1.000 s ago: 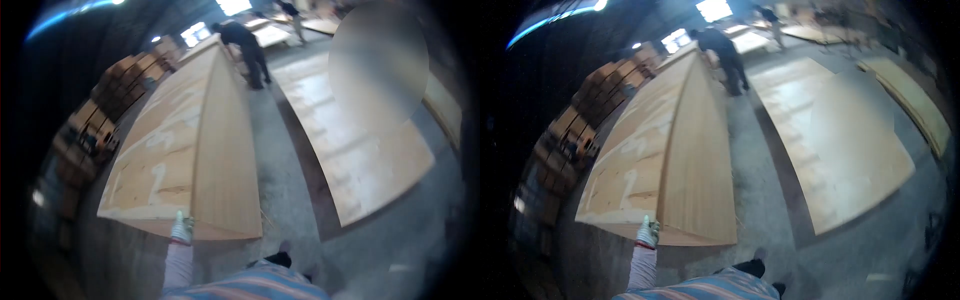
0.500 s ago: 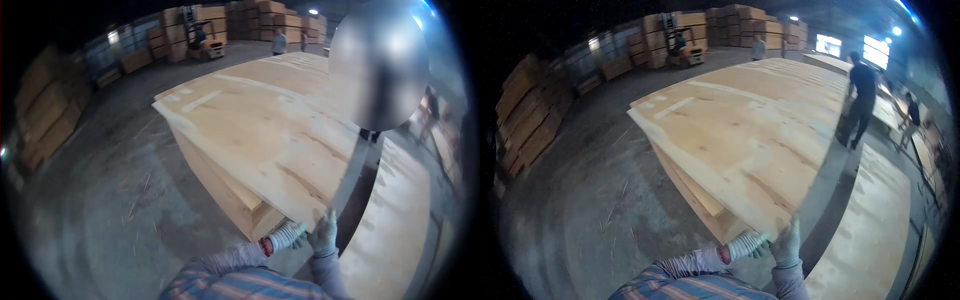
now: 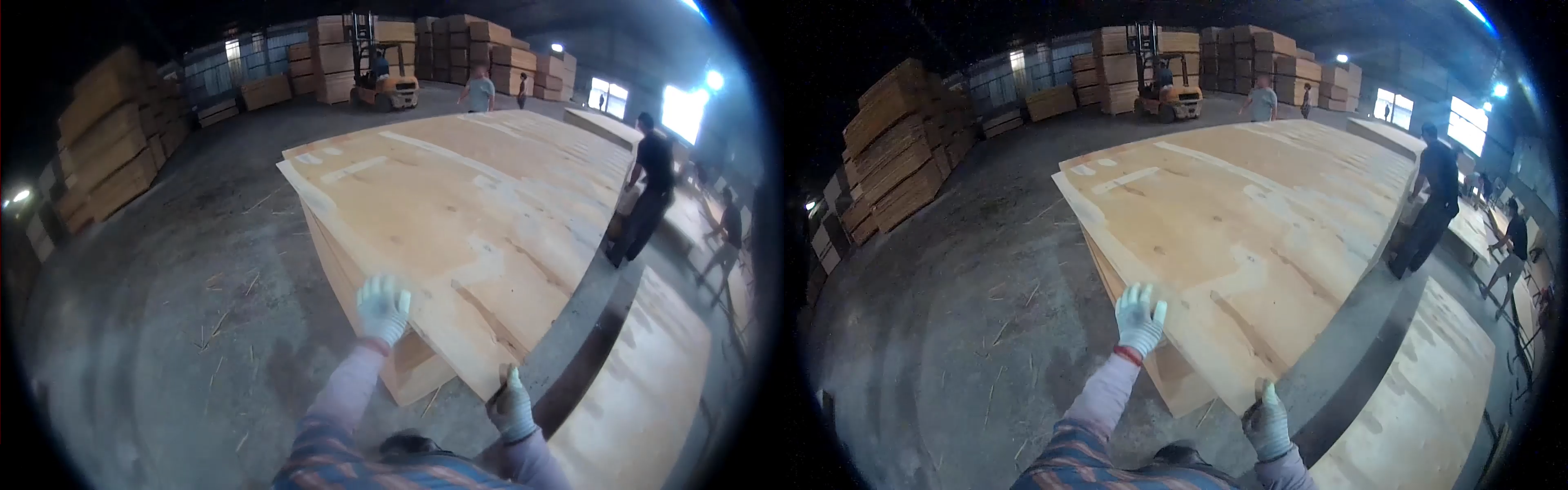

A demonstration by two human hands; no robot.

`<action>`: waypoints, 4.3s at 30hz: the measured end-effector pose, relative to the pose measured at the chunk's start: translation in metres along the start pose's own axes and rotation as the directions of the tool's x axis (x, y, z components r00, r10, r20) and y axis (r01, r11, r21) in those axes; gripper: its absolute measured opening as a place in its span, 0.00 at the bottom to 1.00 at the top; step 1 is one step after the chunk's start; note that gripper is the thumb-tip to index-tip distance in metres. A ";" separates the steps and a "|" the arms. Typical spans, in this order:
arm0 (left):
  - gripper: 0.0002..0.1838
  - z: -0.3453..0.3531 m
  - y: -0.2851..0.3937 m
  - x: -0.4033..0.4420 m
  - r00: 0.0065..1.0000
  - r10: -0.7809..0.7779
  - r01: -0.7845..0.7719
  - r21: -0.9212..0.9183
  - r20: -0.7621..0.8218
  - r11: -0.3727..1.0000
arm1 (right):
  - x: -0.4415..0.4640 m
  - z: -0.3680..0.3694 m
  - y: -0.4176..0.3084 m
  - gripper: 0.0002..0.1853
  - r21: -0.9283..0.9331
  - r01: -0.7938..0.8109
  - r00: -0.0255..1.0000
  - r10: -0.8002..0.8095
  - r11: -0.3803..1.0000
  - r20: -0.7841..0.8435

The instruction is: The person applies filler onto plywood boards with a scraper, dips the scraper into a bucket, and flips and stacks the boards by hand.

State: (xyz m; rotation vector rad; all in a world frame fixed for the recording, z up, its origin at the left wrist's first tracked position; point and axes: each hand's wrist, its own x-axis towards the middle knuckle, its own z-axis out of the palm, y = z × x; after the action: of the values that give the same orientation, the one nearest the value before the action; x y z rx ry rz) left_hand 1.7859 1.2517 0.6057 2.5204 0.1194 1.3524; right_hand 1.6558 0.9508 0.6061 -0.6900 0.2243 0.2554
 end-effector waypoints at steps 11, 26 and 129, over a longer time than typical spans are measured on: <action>0.26 -0.028 0.013 0.014 0.986 -0.055 0.075 -0.126 0.154 0.989 | 0.012 0.037 0.010 0.32 -0.161 0.039 0.999 -0.037 0.986 0.010; 0.24 -0.015 -0.015 0.009 0.993 0.102 -0.093 -0.119 0.067 0.988 | 0.007 0.040 0.015 0.19 -0.277 0.141 0.966 -0.194 0.950 -0.171; 0.48 0.026 -0.042 -0.658 -0.861 0.213 0.444 0.482 0.461 0.755 | -0.165 -0.306 0.590 0.26 -0.154 0.550 -0.499 0.174 0.821 -0.849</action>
State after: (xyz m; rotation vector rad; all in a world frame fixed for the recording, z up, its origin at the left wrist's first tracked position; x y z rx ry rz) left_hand 1.4419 1.1536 0.0515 1.4417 0.1509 -1.9151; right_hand 1.2839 1.1642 0.0719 -0.1999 1.9638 -1.1065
